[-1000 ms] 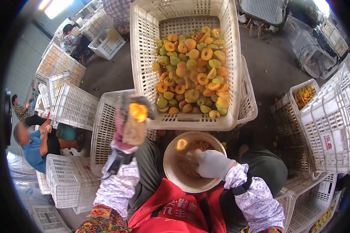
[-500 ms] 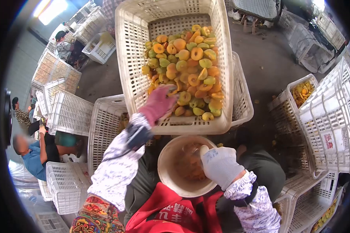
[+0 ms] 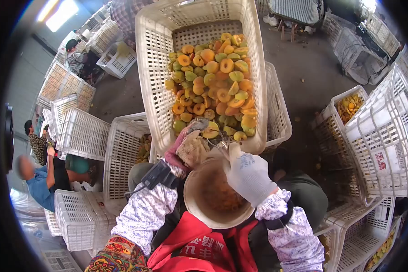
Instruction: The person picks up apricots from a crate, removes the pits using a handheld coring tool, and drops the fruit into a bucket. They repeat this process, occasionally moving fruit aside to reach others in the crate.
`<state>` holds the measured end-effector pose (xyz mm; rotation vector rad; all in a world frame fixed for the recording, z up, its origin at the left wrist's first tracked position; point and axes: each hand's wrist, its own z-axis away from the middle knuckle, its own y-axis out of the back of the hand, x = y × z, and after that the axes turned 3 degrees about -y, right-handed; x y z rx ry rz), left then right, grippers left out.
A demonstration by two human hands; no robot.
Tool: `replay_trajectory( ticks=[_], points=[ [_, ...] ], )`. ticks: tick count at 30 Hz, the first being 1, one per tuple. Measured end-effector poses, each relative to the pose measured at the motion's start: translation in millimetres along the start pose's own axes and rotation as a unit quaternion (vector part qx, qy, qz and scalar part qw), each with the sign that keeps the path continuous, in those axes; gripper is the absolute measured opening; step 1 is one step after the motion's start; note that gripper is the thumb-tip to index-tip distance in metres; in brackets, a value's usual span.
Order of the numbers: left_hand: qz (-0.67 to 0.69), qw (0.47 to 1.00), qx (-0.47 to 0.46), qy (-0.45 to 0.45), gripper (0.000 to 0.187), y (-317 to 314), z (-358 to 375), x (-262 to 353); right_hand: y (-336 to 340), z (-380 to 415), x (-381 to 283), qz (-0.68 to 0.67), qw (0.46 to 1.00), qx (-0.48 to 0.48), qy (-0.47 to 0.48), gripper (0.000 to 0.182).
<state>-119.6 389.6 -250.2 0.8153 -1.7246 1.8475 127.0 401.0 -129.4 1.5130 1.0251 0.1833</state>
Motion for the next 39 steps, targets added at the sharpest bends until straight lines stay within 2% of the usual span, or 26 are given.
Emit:
replay_trajectory(
  ticks=[1,2,4,5,6,7,8,9,10,11,13,18,20,21,23,24,26,30,32,33,36,38,39],
  points=[
    [0.053,0.998,-0.001,0.014,0.026,-18.6,15.1,6.1,-8.3,0.3,-0.5,0.015,1.0,-0.005,0.006,0.023],
    [0.107,0.994,-0.002,0.029,0.028,-34.9,27.8,10.9,-23.0,4.4,4.3,0.039,0.998,0.033,0.036,0.029],
    [0.216,0.975,-0.005,0.06,0.033,-52.0,42.6,12.3,-25.7,5.2,1.1,0.031,0.999,0.029,0.031,0.029],
    [0.218,0.974,-0.007,0.057,0.033,-50.5,44.8,9.4,-25.6,4.4,-0.8,0.019,0.999,0.026,0.024,0.03],
    [-0.243,0.969,-0.016,-0.029,0.034,-47.1,45.6,6.7,-25.4,3.6,-2.5,0.021,0.999,0.026,0.028,0.03],
    [-0.652,0.751,-0.018,-0.107,0.035,-43.8,44.8,5.1,-25.4,2.7,-3.9,0.0,1.0,0.013,0.023,0.036],
    [-0.628,0.768,-0.021,-0.127,0.033,-50.8,48.5,2.9,-25.4,2.0,-4.5,-0.021,1.0,0.0,0.015,0.042],
    [-0.472,0.875,-0.019,-0.107,0.032,-53.2,47.2,2.2,-25.2,1.2,-5.0,-0.02,1.0,-0.002,0.014,0.042],
    [-0.253,0.965,-0.004,-0.071,0.031,-55.0,44.6,-0.1,-25.3,0.5,-6.3,-0.019,1.0,0.006,0.021,0.042],
    [-0.083,0.996,0.012,-0.036,0.03,-55.5,41.5,-1.1,-26.1,-0.2,-7.1,-0.019,0.999,0.012,0.028,0.043],
    [0.037,0.999,0.032,-0.022,0.028,-52.4,35.9,-6.9,-30.3,0.0,-9.2,-0.025,1.0,0.001,0.019,0.043],
    [0.101,0.992,0.062,-0.037,0.026,-48.4,28.6,-8.7,-38.0,-1.7,-16.8,-0.034,0.998,-0.054,-0.022,0.04],
    [0.261,0.964,-0.005,0.055,0.019,-73.0,29.9,22.7,-45.7,-4.9,-13.7,-0.11,0.992,-0.064,-0.018,0.038],
    [0.26,0.964,-0.004,0.054,0.019,-90.1,32.1,30.5,-46.8,-6.3,-11.6,-0.111,0.992,-0.063,-0.017,0.038],
    [0.132,0.975,0.175,-0.029,0.033,-116.2,35.8,35.2,-48.5,-7.4,-8.5,-0.193,0.978,-0.082,0.02,0.034],
    [0.132,0.975,0.177,-0.03,0.033,-113.3,36.6,37.4,-47.7,-7.4,-11.6,-0.194,0.977,-0.084,0.021,0.034],
    [0.143,0.983,0.117,0.015,0.033,-106.5,35.8,41.2,-42.1,-7.0,-18.3,-0.135,0.986,-0.093,-0.005,0.029],
    [0.163,0.974,0.159,0.017,0.032,-106.1,38.4,38.6,-43.1,-8.1,-17.3,-0.143,0.986,-0.08,0.044,0.025],
    [0.128,0.978,0.162,0.016,0.03,-115.0,41.2,44.9,-41.7,-12.2,-13.5,-0.288,0.946,-0.149,-0.012,0.024],
    [0.128,0.978,0.162,0.016,0.03,-114.8,40.4,44.7,-40.8,-13.5,-14.2,-0.288,0.946,-0.15,-0.011,0.024],
    [0.104,0.977,0.188,0.005,0.029,-111.7,39.5,38.9,-43.7,-9.2,-16.8,-0.268,0.953,-0.14,0.002,0.023],
    [0.111,0.974,0.195,-0.027,0.025,-105.5,37.6,34.2,-54.0,-5.8,-17.5,-0.232,0.969,-0.078,0.021,0.024],
    [0.11,0.974,0.194,-0.025,0.025,-104.0,38.4,35.9,-52.0,-9.2,-18.2,-0.232,0.969,-0.077,0.02,0.024]
  ],
)
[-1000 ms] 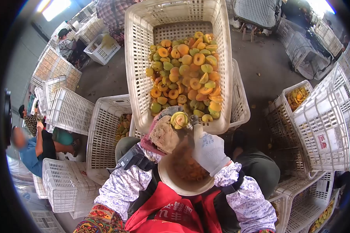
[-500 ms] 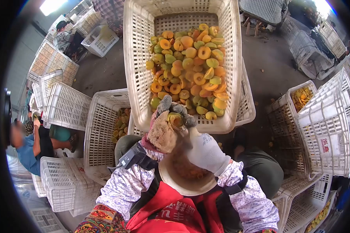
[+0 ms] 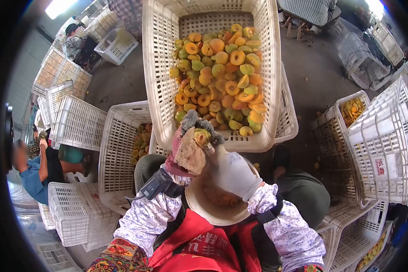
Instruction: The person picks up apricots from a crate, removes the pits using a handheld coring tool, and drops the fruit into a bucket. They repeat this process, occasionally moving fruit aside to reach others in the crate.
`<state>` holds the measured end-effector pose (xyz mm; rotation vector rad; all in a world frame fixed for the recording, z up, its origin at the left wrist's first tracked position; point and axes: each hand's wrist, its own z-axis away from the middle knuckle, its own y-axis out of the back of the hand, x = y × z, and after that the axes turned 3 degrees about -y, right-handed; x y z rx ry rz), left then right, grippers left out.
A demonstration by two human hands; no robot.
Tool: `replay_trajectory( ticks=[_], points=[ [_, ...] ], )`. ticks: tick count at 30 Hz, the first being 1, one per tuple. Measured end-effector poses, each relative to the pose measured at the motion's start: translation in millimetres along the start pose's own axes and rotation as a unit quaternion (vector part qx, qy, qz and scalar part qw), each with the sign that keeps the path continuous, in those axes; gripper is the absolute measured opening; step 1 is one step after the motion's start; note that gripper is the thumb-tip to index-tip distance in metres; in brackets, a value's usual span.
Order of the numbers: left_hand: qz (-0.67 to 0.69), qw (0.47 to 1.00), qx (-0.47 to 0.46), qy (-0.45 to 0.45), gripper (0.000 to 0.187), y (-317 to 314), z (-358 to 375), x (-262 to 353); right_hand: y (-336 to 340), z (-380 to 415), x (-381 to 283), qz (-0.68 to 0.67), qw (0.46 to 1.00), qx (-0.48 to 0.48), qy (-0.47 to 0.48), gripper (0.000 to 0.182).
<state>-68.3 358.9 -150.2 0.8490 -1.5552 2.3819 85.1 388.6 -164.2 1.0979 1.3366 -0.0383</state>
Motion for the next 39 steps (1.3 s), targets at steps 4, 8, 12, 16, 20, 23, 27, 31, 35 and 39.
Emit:
replay_trajectory(
  ticks=[4,8,12,16,20,23,27,31,35,39],
  points=[
    [-0.079,0.996,-0.032,0.002,0.021,-0.6,1.8,5.9,6.2,-4.2,-6.1,0.003,0.999,-0.051,-0.007,0.028],
    [-0.023,0.994,-0.057,0.09,0.021,0.8,-5.0,13.1,-0.6,0.1,14.8,-0.014,1.0,-0.025,0.01,0.026],
    [-0.036,0.997,-0.031,0.066,0.031,-12.0,2.3,15.3,-4.5,-10.3,15.2,-0.015,0.986,0.015,0.165,0.019],
    [0.031,0.998,-0.046,0.018,0.036,-37.0,5.8,12.6,32.7,-17.9,-33.0,-0.319,0.904,-0.112,-0.261,0.018],
    [-0.115,0.986,-0.098,-0.07,0.032,-8.5,1.9,1.8,28.6,-12.0,-28.5,-0.383,0.845,-0.134,-0.348,0.015],
    [-0.068,0.993,-0.096,-0.005,0.031,-7.3,2.9,7.2,8.9,-1.9,13.3,-0.008,0.998,-0.022,0.066,0.028],
    [-0.205,0.968,-0.14,0.023,0.036,-3.3,-0.1,18.3,9.5,5.0,8.8,0.029,0.996,-0.067,-0.052,0.026],
    [-0.188,0.968,-0.154,0.058,0.049,-7.4,-5.4,22.7,7.0,2.1,-1.5,0.005,1.0,-0.018,-0.011,0.018],
    [-0.235,0.964,-0.125,-0.021,0.049,-4.6,-1.4,25.2,19.3,-6.5,-10.2,-0.073,0.997,-0.029,-0.001,0.012],
    [-0.163,0.98,-0.113,0.026,0.046,3.0,5.8,22.1,29.7,-10.9,-22.5,-0.146,0.958,-0.186,-0.162,0.018]
  ],
)
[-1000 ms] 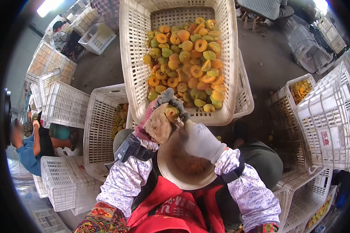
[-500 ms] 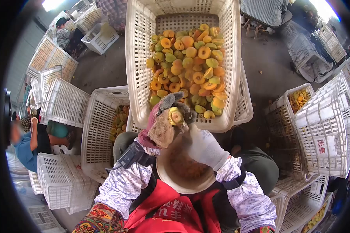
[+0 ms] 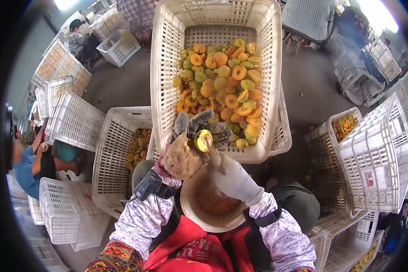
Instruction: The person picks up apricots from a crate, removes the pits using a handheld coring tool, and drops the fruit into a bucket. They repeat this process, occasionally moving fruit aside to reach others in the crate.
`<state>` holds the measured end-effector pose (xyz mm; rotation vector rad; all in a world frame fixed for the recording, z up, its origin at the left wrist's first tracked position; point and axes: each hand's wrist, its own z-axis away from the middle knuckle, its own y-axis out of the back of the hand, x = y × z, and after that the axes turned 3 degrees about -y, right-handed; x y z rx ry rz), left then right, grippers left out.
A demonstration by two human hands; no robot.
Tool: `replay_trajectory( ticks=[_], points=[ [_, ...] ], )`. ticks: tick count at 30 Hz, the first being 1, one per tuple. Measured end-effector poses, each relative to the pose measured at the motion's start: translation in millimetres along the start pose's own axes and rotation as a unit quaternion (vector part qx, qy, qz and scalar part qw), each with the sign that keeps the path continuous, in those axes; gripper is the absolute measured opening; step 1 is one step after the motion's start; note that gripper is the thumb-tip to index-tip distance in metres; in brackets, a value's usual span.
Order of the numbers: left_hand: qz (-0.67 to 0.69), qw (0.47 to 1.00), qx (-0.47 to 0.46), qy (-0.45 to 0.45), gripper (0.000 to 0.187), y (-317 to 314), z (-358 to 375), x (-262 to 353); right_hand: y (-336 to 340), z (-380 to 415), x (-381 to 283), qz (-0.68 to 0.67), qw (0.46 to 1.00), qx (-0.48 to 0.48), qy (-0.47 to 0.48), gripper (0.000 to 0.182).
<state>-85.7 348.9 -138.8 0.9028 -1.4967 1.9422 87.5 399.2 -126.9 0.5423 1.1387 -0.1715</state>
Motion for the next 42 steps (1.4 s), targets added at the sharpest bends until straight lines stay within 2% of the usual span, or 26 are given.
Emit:
replay_trajectory(
  ticks=[4,6,7,9,10,13,14,15,16,18,19,20,21,22,24,25,27,28,30,31,33,34,36,38,40,42],
  points=[
    [0.056,0.998,-0.011,0.018,0.045,-0.4,2.9,1.6,4.1,2.1,-7.6,-0.04,0.999,-0.016,-0.006,0.019],
    [0.09,0.996,-0.02,0.021,0.044,-2.2,4.4,3.6,-0.1,1.6,-3.5,-0.143,0.989,0.026,-0.042,0.007],
    [0.11,0.993,-0.025,0.021,0.044,-4.0,5.1,6.2,-2.4,-0.7,3.5,-0.141,0.989,0.025,-0.043,0.007],
    [0.153,0.988,-0.034,0.017,0.043,-9.5,5.8,10.8,-5.2,-6.1,15.8,-0.068,0.994,0.075,0.046,0.007],
    [0.174,0.984,-0.037,0.012,0.043,-14.8,6.1,13.0,-5.1,-5.5,17.0,-0.066,0.994,0.075,0.045,0.007],
    [0.225,0.973,-0.042,-0.01,0.042,-29.4,6.0,18.5,-1.2,-0.4,0.3,-0.11,0.992,0.061,0.008,0.006],
    [0.225,0.973,-0.044,-0.011,0.042,-28.5,5.2,17.1,0.8,2.5,-9.7,-0.135,0.989,0.046,-0.038,0.01],
    [0.169,0.982,-0.072,-0.037,0.04,-25.2,4.3,14.1,2.4,3.9,-15.0,-0.16,0.983,0.03,-0.083,0.016],
    [0.111,0.987,-0.099,-0.063,0.039,-22.0,3.3,11.8,2.1,2.5,-10.3,-0.159,0.983,0.031,-0.082,0.016],
    [0.078,0.99,-0.097,-0.062,0.038,-17.0,-0.4,10.3,-1.6,-2.4,10.6,-0.071,0.996,0.046,0.003,0.016],
    [0.043,0.993,-0.095,-0.06,0.038,-15.4,-1.4,10.4,-1.8,-4.0,18.2,-0.073,0.996,0.047,0.001,0.016],
    [0.043,0.993,-0.095,-0.057,0.038,-14.9,-1.5,11.3,-1.2,-5.6,24.2,0.066,0.986,0.104,0.109,0.021],
    [0.077,0.992,-0.098,-0.018,0.038,-14.7,-1.6,12.8,0.1,-5.6,27.3,0.204,0.942,0.158,0.214,0.026],
    [0.111,0.989,-0.1,0.021,0.037,-14.4,-2.0,13.9,1.7,-3.3,27.8,0.203,0.942,0.159,0.213,0.026],
    [0.13,0.986,-0.085,0.055,0.038,-8.8,-4.5,10.7,4.5,2.1,24.0,0.314,0.905,0.258,0.128,0.023],
    [0.149,0.983,-0.068,0.086,0.039,-6.1,-4.6,8.8,5.1,2.6,28.4,0.311,0.906,0.257,0.125,0.023],
    [0.151,0.978,-0.077,0.122,0.041,6.0,-7.5,-1.9,5.0,2.3,38.2,0.41,0.866,0.246,0.148,0.035],
    [0.196,0.97,-0.076,0.119,0.04,35.7,-19.6,-30.5,2.8,5.7,32.1,0.398,0.887,0.212,0.096,0.041],
    [0.241,0.961,-0.075,0.116,0.039,50.5,-21.7,-50.0,-10.0,-0.9,46.6,0.38,0.887,0.237,0.115,0.043],
    [0.222,0.97,-0.068,0.079,0.037,46.7,-19.1,-53.3,-15.6,-4.6,54.9,0.364,0.883,0.262,0.135,0.046],
    [0.178,0.982,-0.056,0.002,0.036,28.7,-17.2,-47.3,-20.7,-8.1,57.1,0.332,0.907,0.231,0.115,0.051],
    [0.076,0.994,-0.058,-0.056,0.036,15.9,-14.0,-38.0,-23.9,-8.6,53.7,0.314,0.905,0.241,0.156,0.052],
    [0.074,0.995,-0.025,-0.059,0.037,9.3,-12.3,-36.0,-20.4,-6.2,32.5,0.285,0.895,0.231,0.253,0.052],
    [0.078,0.995,0.006,-0.061,0.037,7.3,-10.9,-35.6,-19.2,-6.9,33.0,0.285,0.902,0.218,0.239,0.05],
    [0.166,0.986,0.001,-0.03,0.037,6.1,-10.4,-34.4,-15.6,-6.7,33.8,0.285,0.909,0.205,0.223,0.049],
    [0.179,0.984,-0.004,-0.014,0.037,3.8,-6.3,-29.7,-10.6,-9.5,32.8,0.236,0.922,0.151,0.268,0.045]
  ],
)
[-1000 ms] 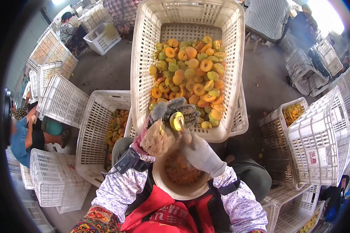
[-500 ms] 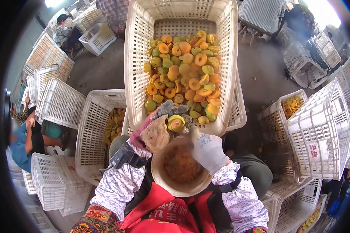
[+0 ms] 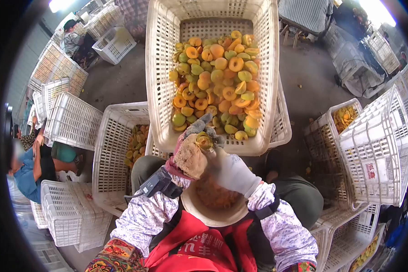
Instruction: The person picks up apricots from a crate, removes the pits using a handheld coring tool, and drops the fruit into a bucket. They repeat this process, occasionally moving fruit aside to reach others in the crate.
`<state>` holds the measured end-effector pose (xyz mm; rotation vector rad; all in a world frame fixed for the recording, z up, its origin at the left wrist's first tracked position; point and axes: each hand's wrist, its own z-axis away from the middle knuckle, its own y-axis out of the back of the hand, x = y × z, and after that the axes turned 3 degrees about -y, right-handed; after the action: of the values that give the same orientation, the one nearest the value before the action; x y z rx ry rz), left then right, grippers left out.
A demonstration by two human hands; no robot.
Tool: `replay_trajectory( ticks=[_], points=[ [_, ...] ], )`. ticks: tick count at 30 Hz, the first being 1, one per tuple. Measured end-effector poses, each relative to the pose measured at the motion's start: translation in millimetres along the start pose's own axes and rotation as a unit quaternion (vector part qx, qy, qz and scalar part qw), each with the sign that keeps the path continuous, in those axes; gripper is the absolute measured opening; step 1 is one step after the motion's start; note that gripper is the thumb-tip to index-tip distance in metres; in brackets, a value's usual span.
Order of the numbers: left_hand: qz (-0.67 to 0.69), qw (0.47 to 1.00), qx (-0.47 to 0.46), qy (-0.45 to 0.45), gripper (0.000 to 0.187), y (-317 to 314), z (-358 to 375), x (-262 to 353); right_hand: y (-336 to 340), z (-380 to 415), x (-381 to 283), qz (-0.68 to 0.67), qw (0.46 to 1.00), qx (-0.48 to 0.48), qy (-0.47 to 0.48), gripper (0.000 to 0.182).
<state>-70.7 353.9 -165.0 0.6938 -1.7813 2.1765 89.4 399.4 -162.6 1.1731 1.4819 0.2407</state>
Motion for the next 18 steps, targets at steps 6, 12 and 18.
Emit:
replay_trajectory(
  ticks=[6,12,18],
  points=[
    [-0.075,0.996,0.044,-0.012,0.047,-10.2,-0.9,1.0,11.9,-5.3,-5.9,-0.072,0.997,-0.018,-0.018,0.035],
    [-0.028,0.999,0.039,0.006,0.034,-7.5,-0.5,2.1,11.4,-2.4,-2.7,-0.119,0.988,-0.079,-0.066,0.032],
    [-0.095,0.989,0.104,-0.047,0.035,-22.0,4.8,-0.9,-14.2,3.9,4.1,-0.076,0.995,-0.014,-0.065,0.029]
  ],
)
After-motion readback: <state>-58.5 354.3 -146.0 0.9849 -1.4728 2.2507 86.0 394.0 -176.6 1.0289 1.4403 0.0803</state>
